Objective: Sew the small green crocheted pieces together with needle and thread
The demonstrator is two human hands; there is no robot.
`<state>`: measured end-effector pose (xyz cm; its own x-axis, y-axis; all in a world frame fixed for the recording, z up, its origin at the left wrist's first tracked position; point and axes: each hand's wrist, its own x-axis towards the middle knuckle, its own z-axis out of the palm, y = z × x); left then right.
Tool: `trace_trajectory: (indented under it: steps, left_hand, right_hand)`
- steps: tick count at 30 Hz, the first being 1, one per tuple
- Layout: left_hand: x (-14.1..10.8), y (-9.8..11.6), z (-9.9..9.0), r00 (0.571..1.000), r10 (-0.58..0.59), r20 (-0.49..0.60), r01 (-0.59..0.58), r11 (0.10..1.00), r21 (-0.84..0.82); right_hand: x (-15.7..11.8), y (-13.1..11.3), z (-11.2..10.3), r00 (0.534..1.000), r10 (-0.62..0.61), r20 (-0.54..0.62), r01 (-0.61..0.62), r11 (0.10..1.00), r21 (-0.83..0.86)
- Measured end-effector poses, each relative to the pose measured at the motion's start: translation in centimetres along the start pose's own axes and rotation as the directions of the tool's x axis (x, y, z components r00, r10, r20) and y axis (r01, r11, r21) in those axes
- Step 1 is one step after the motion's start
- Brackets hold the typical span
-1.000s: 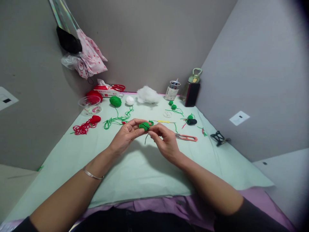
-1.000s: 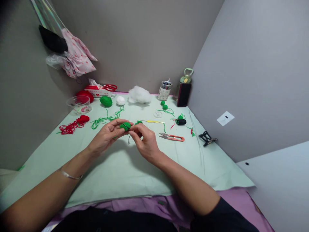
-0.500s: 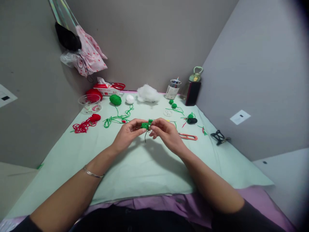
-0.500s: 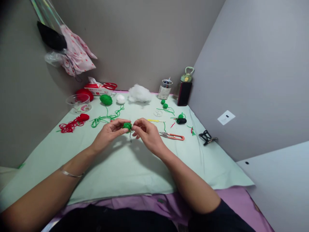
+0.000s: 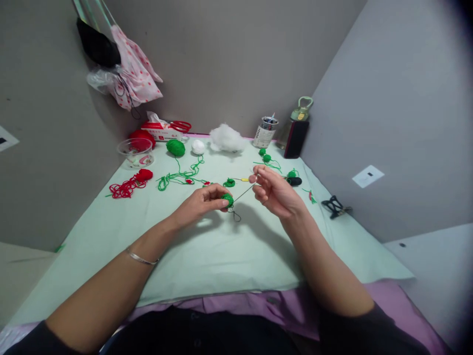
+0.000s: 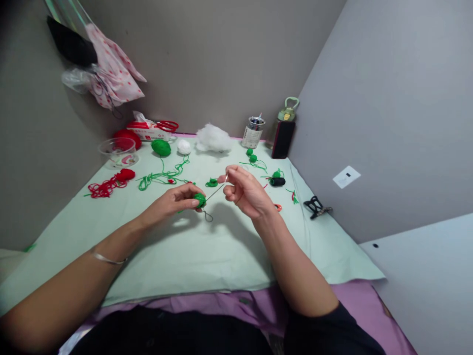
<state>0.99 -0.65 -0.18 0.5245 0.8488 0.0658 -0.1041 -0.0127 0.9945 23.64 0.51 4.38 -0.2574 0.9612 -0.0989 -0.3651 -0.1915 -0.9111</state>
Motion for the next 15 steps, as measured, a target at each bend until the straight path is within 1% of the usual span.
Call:
trace_trajectory:
  steps: [1, 2, 3, 4, 5, 7, 8, 9, 10, 11, 13, 15]
  left_hand:
    - [0.0, 0.0, -0.1, 0.999, -0.026, 0.019, 0.026, 1.000, -0.002]
    - [-0.1, 0.1, -0.1, 0.998, -0.050, 0.035, 0.050, 0.999, -0.002]
    - [-0.2, 0.1, -0.2, 0.996, -0.066, 0.051, 0.067, 0.998, -0.002]
    - [-0.2, 0.1, -0.3, 0.995, -0.075, 0.069, 0.075, 0.997, -0.002]
    - [-0.3, 0.2, -0.3, 0.994, -0.076, 0.083, 0.076, 0.997, -0.004]
    - [-0.4, 0.2, -0.4, 0.993, -0.071, 0.097, 0.073, 0.997, -0.012]
    - [-0.4, 0.3, -0.4, 0.993, -0.072, 0.095, 0.075, 0.997, -0.020]
    - [-0.4, 0.3, -0.5, 0.993, -0.077, 0.094, 0.080, 0.996, -0.030]
    - [-0.4, 0.3, -0.5, 0.992, -0.085, 0.094, 0.089, 0.995, -0.041]
    - [-0.4, 0.4, -0.5, 0.991, -0.093, 0.095, 0.098, 0.994, -0.051]
    - [-0.4, 0.5, -0.6, 0.992, -0.094, 0.085, 0.100, 0.993, -0.068]
    - [-0.4, 0.5, -0.8, 0.995, -0.077, 0.056, 0.082, 0.993, -0.090]
  right_hand:
    - [0.1, -0.5, -0.5, 1.000, -0.007, -0.019, 0.008, 0.999, 0.044]
    - [0.3, -1.0, -1.1, 0.998, -0.043, -0.050, 0.047, 0.995, 0.088]
    - [0.5, -1.4, -1.8, 0.989, -0.108, -0.100, 0.121, 0.984, 0.131]
    - [0.7, -1.9, -2.6, 0.966, -0.194, -0.168, 0.222, 0.961, 0.164]
    - [0.9, -2.2, -3.4, 0.925, -0.287, -0.248, 0.335, 0.925, 0.180]
    - [1.3, -2.8, -4.8, 0.810, -0.431, -0.398, 0.523, 0.837, 0.157]
    - [1.5, -3.0, -5.3, 0.760, -0.476, -0.442, 0.579, 0.805, 0.128]
    - [1.5, -3.0, -5.5, 0.730, -0.509, -0.456, 0.609, 0.788, 0.095]
    - [1.5, -3.0, -5.5, 0.720, -0.536, -0.442, 0.620, 0.783, 0.061]
    - [1.5, -2.8, -5.2, 0.726, -0.558, -0.403, 0.618, 0.786, 0.024]
    - [1.2, -2.1, -4.1, 0.765, -0.581, -0.279, 0.589, 0.806, -0.063]
    - [0.6, -1.1, -2.6, 0.816, -0.566, -0.120, 0.543, 0.820, -0.182]
